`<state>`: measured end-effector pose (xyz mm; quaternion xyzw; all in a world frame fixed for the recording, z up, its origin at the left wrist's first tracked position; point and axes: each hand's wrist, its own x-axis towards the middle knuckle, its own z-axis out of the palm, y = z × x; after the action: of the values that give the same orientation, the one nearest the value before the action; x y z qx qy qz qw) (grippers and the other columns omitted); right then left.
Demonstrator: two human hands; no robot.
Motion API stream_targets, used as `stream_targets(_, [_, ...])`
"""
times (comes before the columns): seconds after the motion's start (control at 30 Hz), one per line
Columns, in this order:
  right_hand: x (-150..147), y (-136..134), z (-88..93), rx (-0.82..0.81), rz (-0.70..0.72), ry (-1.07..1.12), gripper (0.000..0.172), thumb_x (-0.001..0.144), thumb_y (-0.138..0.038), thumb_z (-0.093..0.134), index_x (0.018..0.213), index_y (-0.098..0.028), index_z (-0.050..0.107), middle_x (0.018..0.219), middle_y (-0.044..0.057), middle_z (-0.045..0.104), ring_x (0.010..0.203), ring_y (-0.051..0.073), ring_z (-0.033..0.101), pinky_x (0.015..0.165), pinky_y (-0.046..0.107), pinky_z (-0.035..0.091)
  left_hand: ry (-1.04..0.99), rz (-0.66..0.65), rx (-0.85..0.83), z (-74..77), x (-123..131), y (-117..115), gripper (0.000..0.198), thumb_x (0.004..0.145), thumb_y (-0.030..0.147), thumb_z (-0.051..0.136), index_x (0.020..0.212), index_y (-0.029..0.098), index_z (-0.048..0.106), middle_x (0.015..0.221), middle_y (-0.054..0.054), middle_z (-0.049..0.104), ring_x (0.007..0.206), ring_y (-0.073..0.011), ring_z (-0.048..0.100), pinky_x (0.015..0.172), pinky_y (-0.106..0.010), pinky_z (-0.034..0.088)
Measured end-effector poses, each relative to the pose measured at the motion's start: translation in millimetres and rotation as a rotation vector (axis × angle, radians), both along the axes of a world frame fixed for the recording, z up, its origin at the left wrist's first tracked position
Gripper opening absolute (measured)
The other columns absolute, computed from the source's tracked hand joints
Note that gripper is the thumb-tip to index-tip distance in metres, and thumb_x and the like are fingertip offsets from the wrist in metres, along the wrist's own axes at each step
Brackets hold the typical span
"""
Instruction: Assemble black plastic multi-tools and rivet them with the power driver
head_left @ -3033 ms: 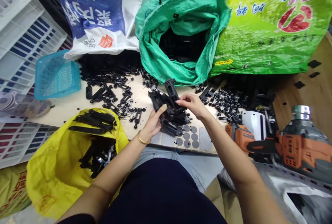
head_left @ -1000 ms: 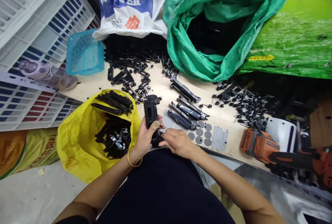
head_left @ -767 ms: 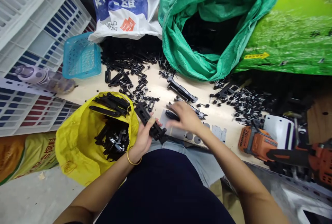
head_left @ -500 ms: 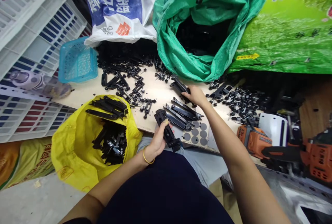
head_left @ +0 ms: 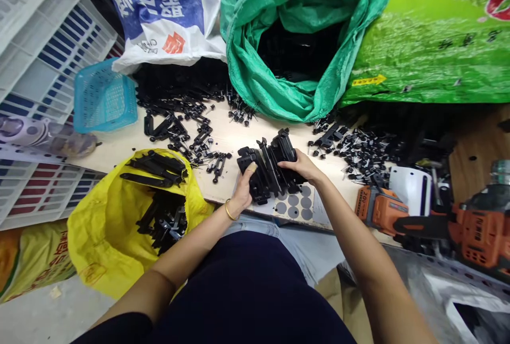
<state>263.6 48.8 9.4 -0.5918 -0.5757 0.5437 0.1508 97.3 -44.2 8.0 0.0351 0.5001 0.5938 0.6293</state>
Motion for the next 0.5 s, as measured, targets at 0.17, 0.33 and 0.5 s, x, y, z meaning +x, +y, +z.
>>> stream_targets(0.17, [7, 6, 8.4, 0.205, 0.057, -0.258, 0.056, 0.056, -0.044, 0.075, 0.100, -0.015, 0.054, 0.093, 0.007, 0.063, 0.086, 0.023, 0.057, 0.079, 0.037, 0.044, -0.137, -0.155, 0.066, 6.2, 17, 13, 0.036, 0.057, 0.040, 0.076, 0.083, 0.019, 0.062, 0.083, 0.002, 0.068, 0.099, -0.0178, 0.062, 0.086, -0.026, 0.048])
stream_targets(0.33, [-12, 2, 42.5, 0.264, -0.001, 0.032, 0.062, 0.056, -0.045, 0.076, 0.104, -0.016, 0.050, 0.100, 0.006, 0.061, 0.092, 0.023, 0.057, 0.082, 0.035, 0.044, -0.011, -0.185, 0.183, 34.5, -7, 8, 0.037, 0.057, 0.043, 0.075, 0.083, 0.019, 0.062, 0.093, 0.000, 0.069, 0.100, -0.0219, 0.063, 0.085, -0.030, 0.050])
stream_targets(0.5, [-106, -56, 61.6, 0.140, 0.119, 0.299, 0.065, 0.061, -0.049, 0.073, 0.110, -0.016, 0.045, 0.106, 0.008, 0.058, 0.097, 0.023, 0.057, 0.082, 0.036, 0.046, 0.279, -0.135, 0.092, 83.7, -108, -56, 0.042, 0.054, 0.046, 0.076, 0.085, 0.019, 0.065, 0.097, -0.001, 0.071, 0.102, -0.0312, 0.062, 0.085, -0.041, 0.054])
